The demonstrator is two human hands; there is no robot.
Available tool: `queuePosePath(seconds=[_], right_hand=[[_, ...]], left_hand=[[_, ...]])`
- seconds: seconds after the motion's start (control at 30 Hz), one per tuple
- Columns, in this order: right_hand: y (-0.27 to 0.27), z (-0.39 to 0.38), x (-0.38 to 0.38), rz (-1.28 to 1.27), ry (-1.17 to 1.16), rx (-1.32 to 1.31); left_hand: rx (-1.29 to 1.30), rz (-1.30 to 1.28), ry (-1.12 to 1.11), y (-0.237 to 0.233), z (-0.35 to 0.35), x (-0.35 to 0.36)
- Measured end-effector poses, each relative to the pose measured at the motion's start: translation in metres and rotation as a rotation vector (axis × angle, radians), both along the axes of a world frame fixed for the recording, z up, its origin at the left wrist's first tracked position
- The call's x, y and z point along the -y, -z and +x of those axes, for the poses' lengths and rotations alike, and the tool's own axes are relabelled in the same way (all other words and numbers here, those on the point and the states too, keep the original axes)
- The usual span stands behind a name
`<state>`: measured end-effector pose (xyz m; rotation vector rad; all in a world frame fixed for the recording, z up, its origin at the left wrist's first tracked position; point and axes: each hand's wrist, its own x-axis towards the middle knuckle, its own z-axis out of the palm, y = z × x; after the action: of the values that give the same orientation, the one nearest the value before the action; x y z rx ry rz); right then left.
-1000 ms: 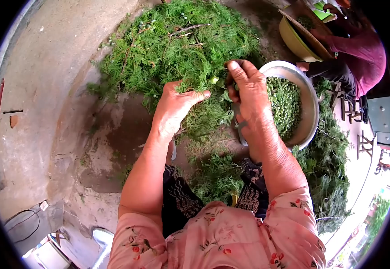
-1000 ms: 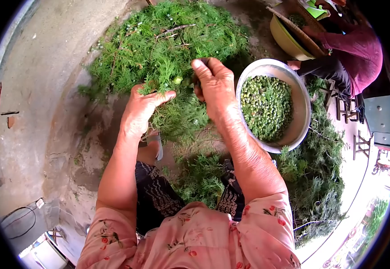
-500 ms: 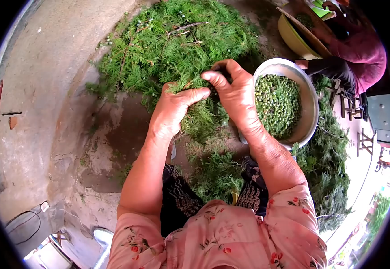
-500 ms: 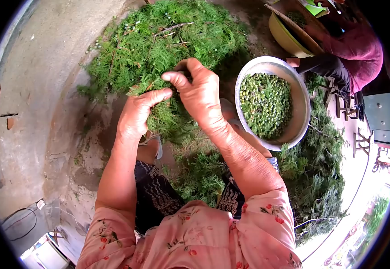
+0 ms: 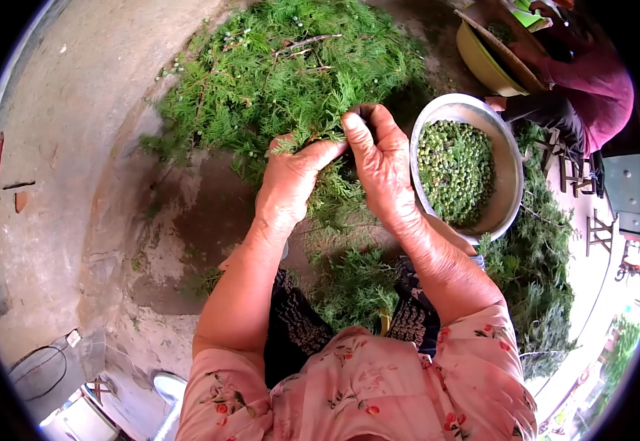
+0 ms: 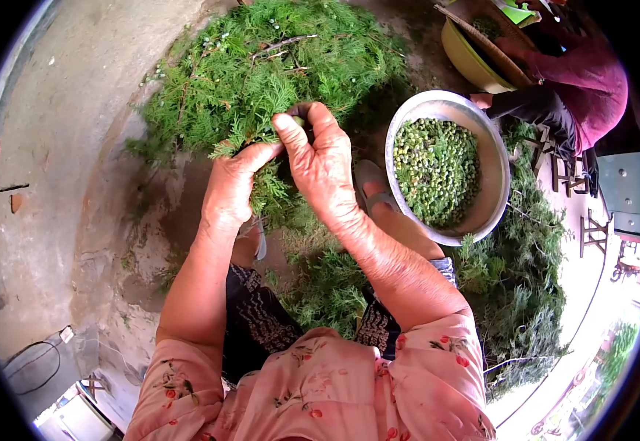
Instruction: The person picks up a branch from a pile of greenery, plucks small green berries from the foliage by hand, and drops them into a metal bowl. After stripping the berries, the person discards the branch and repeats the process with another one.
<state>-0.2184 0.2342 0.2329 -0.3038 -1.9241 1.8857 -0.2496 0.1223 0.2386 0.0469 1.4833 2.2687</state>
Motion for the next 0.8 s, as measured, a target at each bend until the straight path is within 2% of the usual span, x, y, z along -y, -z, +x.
queuePosePath(seconds=[0.1, 0.17, 0.2, 0.27, 0.33, 0.4, 0.43, 0.47, 0.53, 0.57, 0.6, 0.67, 0.8], right_hand=[[0.013, -0.004, 0.002, 0.053, 0.100, -0.067], [0.007, -0.005, 0.002, -0.124, 0.066, -0.067], [0.000, -0.004, 0.002, -0.123, 0.067, -0.068], [-0.021, -0.001, 0.001, -0.621, -0.013, 0.335], [-0.026, -0.001, -0.002, -0.706, -0.046, 0.358], [-0.022, 0.001, -0.010, -1.026, -0.189, 0.363], [-0.023, 0.000, -0.010, -0.996, -0.202, 0.394], [-0.021, 0.000, -0.012, -0.997, -0.208, 0.395], [-0.018, -0.001, -0.023, -1.282, -0.247, 0.249], [-0.019, -0.003, -0.026, -1.219, -0.223, 0.238], [-0.017, -0.004, -0.028, -1.198, -0.307, 0.165], [-0.024, -0.003, -0.024, -1.037, -0.218, 0.191], [-0.026, 0.003, -0.023, -0.961, -0.204, 0.236]], left_hand=[[0.039, 0.038, 0.017, -0.001, 0.002, -0.003], [0.118, 0.073, 0.005, -0.004, 0.003, -0.004], [0.168, 0.039, -0.024, -0.005, 0.003, -0.001], [0.314, 0.153, 0.039, -0.013, -0.003, 0.006], [0.287, 0.141, -0.011, 0.001, -0.007, 0.006], [0.353, 0.230, 0.039, -0.009, -0.007, 0.005], [0.336, 0.284, 0.149, -0.018, -0.006, 0.006], [0.334, 0.283, 0.144, -0.015, -0.007, 0.006], [0.383, 0.343, 0.019, -0.001, -0.008, 0.004], [0.380, 0.352, 0.044, -0.001, -0.007, 0.004], [0.376, 0.322, 0.011, -0.004, -0.005, 0.002], [0.352, 0.373, 0.075, -0.014, -0.003, 0.001], [0.358, 0.424, 0.104, -0.007, -0.008, 0.007]])
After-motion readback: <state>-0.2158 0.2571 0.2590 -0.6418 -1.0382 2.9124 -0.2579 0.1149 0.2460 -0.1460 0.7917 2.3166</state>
